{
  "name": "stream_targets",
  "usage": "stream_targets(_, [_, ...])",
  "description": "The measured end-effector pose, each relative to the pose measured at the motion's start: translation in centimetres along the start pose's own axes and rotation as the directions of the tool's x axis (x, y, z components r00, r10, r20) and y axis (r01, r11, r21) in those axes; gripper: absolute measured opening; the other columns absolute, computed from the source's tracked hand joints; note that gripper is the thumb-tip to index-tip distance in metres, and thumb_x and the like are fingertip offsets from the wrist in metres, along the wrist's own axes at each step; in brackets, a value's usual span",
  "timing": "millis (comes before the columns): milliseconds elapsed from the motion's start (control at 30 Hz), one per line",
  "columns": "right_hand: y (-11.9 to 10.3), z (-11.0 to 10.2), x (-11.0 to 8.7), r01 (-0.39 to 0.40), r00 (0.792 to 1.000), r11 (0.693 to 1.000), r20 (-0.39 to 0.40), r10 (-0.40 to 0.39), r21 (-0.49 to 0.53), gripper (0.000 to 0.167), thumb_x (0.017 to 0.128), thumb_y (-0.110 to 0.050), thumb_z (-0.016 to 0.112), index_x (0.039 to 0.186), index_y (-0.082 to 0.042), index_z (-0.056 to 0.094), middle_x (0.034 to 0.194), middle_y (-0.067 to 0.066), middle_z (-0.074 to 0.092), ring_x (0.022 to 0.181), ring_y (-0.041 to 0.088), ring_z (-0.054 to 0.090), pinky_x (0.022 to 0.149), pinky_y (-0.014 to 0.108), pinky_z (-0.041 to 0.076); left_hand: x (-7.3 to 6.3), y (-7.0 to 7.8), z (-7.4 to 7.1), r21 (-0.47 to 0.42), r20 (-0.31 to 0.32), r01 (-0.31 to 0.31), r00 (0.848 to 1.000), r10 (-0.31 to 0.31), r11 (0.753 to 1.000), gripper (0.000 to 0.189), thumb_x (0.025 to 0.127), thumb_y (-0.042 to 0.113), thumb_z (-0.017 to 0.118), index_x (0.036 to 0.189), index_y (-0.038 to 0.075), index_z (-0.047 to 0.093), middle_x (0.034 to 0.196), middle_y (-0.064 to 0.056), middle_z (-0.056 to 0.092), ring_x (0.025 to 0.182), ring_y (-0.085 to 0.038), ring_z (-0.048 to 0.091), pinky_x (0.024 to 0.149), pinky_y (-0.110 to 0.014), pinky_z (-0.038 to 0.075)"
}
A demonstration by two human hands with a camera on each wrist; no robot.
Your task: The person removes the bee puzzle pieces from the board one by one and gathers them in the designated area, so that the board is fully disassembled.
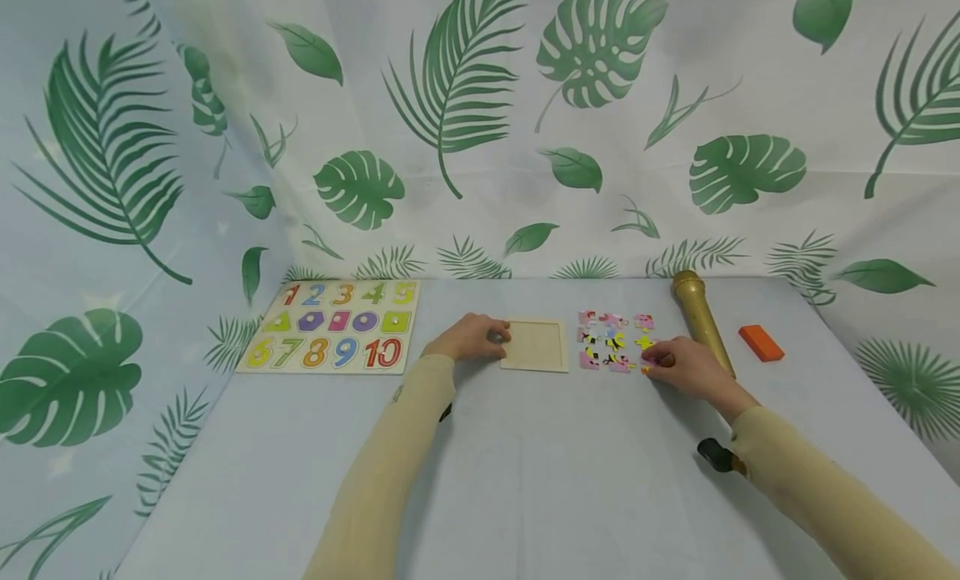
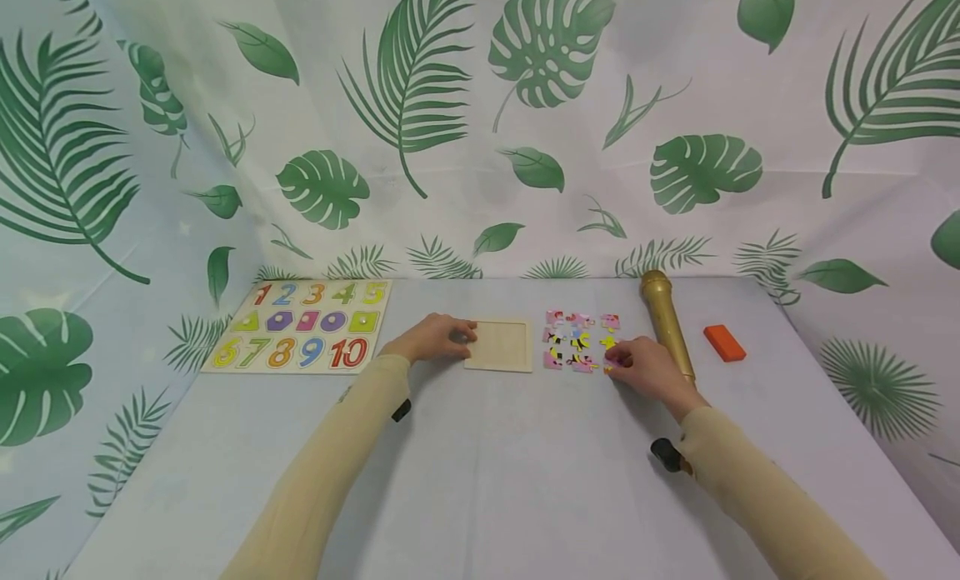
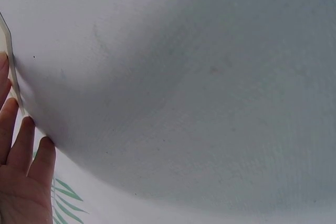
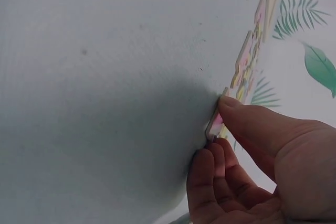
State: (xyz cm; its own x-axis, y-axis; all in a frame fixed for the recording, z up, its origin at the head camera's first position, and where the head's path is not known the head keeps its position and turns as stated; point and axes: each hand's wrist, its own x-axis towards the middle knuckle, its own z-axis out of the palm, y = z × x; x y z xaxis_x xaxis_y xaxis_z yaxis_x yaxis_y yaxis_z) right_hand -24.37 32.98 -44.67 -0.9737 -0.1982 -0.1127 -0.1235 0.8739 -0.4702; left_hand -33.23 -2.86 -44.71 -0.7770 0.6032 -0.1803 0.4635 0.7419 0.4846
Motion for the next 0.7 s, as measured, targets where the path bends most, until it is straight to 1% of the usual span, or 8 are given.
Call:
stream_targets(233, [-0.22,0.36,-0.32,-0.053,0.999,0.997,-0.011,0.053,0.053,0.033,0.09,-0.013,0.07,0.117,0.006,0.065,0.104,0.019,0.063,0.091,0.03,0.053,0.081,0.045,0.051,-0.05,0.01,-0.11,0.004,0.003,0.003,1.0,-0.003,1.0,0.035,0.09,0.021,0.072,0.124,0.012,0.068,0.145,0.0,0.051,0.137,-0.02,0.042,0.115,-0.033,0.031])
stream_targets(400, [-0.13,0.65,-0.39,-0.099,0.995,0.99,-0.007,0.1,0.097,0.035,0.092,-0.013,0.068,0.121,0.006,0.063,0.11,0.022,0.061,0.096,0.034,0.052,0.086,0.05,0.05,0.02,-0.16,-0.04,0.015,-0.002,-0.006,1.0,0.006,1.0,0.035,0.091,0.021,0.072,0.124,0.012,0.068,0.145,0.001,0.051,0.137,-0.019,0.042,0.114,-0.032,0.031])
stream_targets(533, [-0.04,0.72,-0.43,-0.108,0.994,0.987,-0.004,0.109,0.119,0.035,0.093,-0.013,0.067,0.122,0.006,0.062,0.112,0.023,0.06,0.098,0.035,0.053,0.089,0.052,0.05,0.11,-0.24,0.02,0.013,-0.003,-0.004,1.0,0.004,1.0,0.035,0.09,0.021,0.072,0.124,0.012,0.068,0.145,0.001,0.051,0.137,-0.019,0.042,0.115,-0.032,0.031])
stream_targets(700, [-0.09,0.81,-0.4,-0.118,0.993,0.983,0.003,0.119,0.138,0.035,0.093,-0.012,0.066,0.123,0.005,0.061,0.112,0.022,0.061,0.097,0.034,0.054,0.089,0.05,0.05,0.12,-0.26,0.03,0.007,0.0,-0.002,1.0,0.002,1.0,0.035,0.09,0.021,0.072,0.123,0.012,0.068,0.145,0.0,0.051,0.137,-0.019,0.042,0.115,-0.032,0.031])
